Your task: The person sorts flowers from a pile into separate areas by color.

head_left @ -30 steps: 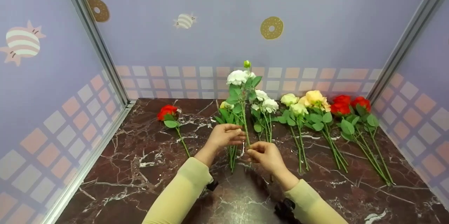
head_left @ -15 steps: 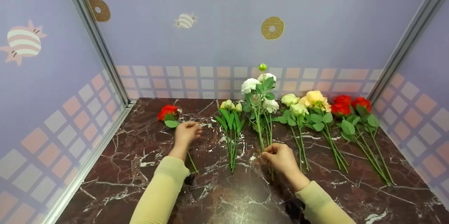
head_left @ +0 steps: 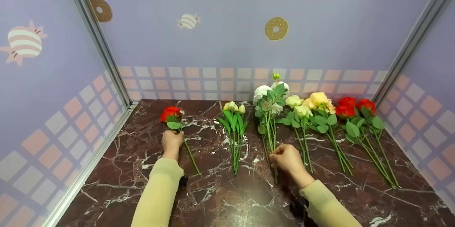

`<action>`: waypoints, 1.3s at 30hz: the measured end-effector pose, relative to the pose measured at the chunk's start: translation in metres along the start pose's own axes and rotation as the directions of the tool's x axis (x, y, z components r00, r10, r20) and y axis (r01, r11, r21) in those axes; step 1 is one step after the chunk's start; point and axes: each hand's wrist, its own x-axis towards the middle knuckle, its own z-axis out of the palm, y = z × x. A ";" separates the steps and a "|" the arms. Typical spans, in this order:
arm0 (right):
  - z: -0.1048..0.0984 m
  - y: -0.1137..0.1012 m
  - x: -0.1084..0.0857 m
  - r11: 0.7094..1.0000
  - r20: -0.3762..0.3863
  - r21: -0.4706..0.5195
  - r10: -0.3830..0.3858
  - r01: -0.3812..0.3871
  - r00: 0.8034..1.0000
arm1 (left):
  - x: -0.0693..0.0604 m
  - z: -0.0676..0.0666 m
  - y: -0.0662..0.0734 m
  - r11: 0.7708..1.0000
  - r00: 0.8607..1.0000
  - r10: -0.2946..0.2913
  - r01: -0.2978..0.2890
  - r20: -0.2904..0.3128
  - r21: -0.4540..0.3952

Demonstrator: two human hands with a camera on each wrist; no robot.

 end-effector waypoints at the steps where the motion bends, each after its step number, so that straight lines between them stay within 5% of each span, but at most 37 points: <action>1: 0.000 0.000 0.000 1.000 0.012 0.004 0.012 -0.013 1.000 | 0.000 0.001 -0.001 1.000 1.000 -0.003 0.003 0.003 0.008; 11: 0.004 0.000 0.003 0.995 0.128 0.014 0.099 -0.102 0.987 | 0.002 0.011 0.000 0.990 0.999 0.009 -0.016 0.047 0.141; 19: 0.006 -0.002 0.006 0.992 0.092 -0.122 0.028 -0.016 0.995 | 0.002 0.016 0.002 0.978 0.996 0.018 -0.035 0.085 0.207; 28: 0.009 -0.005 0.007 0.989 0.108 -0.139 0.061 -0.045 0.992 | 0.002 0.010 0.002 0.967 0.998 0.017 -0.034 0.067 0.252; 35: 0.010 -0.004 0.007 0.989 0.127 -0.136 0.073 -0.056 0.989 | 0.006 0.002 0.003 0.990 0.992 -0.107 0.100 0.073 0.095; 39: 0.009 -0.003 0.008 0.987 0.120 -0.156 0.062 -0.042 0.991 | 0.009 -0.002 0.003 0.981 0.976 -0.189 0.193 0.109 -0.032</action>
